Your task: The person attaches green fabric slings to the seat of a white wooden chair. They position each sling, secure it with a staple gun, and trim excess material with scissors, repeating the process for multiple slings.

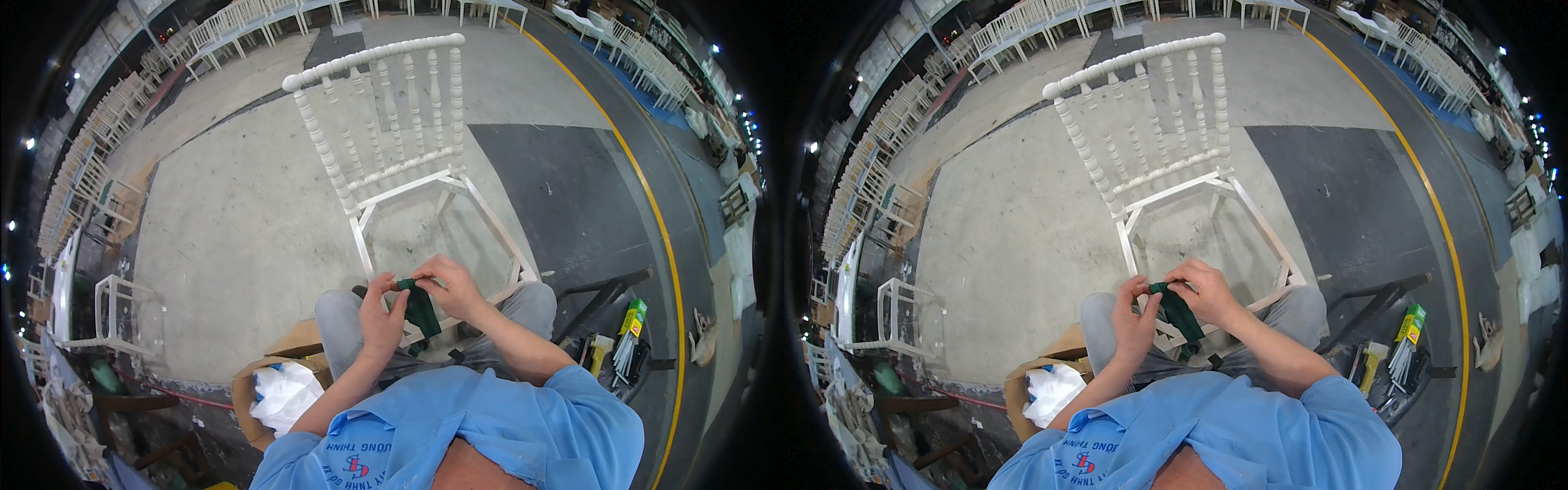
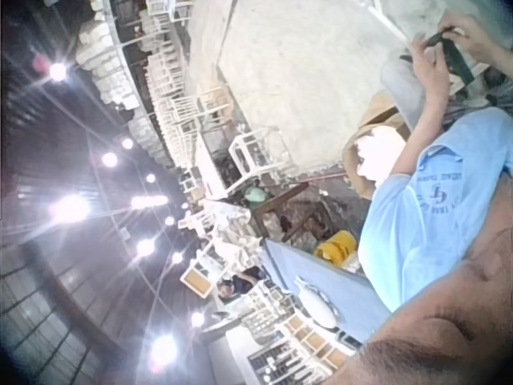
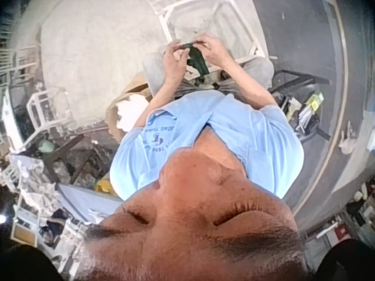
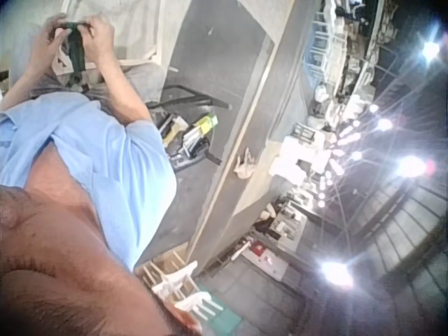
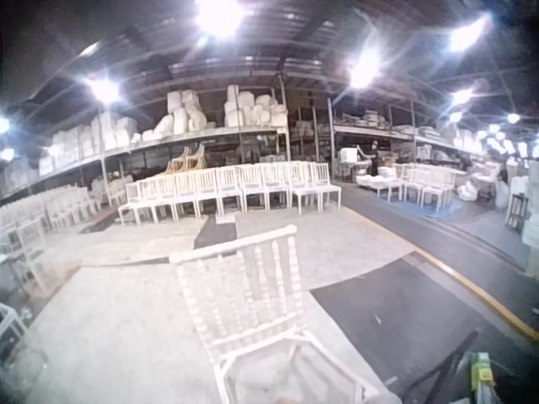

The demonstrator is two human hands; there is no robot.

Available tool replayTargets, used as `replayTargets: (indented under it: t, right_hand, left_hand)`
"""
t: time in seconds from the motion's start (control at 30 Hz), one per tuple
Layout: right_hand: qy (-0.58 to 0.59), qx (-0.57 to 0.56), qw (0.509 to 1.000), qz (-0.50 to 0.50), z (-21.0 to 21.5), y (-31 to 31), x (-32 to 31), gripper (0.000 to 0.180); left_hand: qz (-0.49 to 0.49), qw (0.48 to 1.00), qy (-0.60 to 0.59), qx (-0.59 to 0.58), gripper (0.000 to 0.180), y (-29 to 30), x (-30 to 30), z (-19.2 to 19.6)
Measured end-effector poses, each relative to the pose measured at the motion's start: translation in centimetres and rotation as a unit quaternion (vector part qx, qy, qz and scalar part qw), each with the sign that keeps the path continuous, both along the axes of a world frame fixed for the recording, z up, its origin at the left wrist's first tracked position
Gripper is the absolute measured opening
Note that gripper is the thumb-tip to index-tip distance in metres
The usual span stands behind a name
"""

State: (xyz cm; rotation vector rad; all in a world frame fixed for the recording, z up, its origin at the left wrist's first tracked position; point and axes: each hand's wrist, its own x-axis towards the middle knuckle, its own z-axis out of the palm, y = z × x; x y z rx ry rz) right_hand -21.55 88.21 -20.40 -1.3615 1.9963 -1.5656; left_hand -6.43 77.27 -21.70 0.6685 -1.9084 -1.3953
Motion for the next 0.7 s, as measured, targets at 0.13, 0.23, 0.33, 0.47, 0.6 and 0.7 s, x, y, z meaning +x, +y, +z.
replayTargets:
  t: [0.13, 0.23, 0.33, 0.47, 0.6, 0.7]
  right_hand:
    - [-0.015, 0.013, 1.000, 0.004, -0.4, -0.7, -0.3, 0.014]
    - [0.008, 0.047, 0.999, 0.012, -0.5, -1.6, -1.1, 0.014]
    - [0.102, 0.038, 0.994, 0.022, -0.5, -3.1, -2.1, 0.014]
    - [0.136, 0.076, 0.985, 0.069, -1.5, -5.6, -4.2, 0.013]
    - [0.132, 0.131, 0.980, 0.071, -4.7, -9.9, -7.2, 0.010]
    - [0.122, 0.170, 0.977, 0.040, -8.3, -15.0, -10.6, 0.009]
  left_hand:
    - [0.006, 0.988, -0.027, -0.153, 0.020, -1.4, -0.6, -0.2]
    - [0.000, 0.977, -0.034, -0.212, 0.016, -2.7, -1.3, -0.9]
    - [-0.009, 0.972, -0.025, -0.235, 0.016, -4.4, -2.5, -1.7]
    - [-0.024, 0.972, -0.037, -0.233, 0.012, -6.6, -3.9, -3.4]
    - [-0.027, 0.976, -0.101, -0.189, 0.016, -9.9, -6.4, -6.7]
    - [0.047, 0.980, -0.145, -0.129, 0.020, -13.3, -9.2, -9.9]
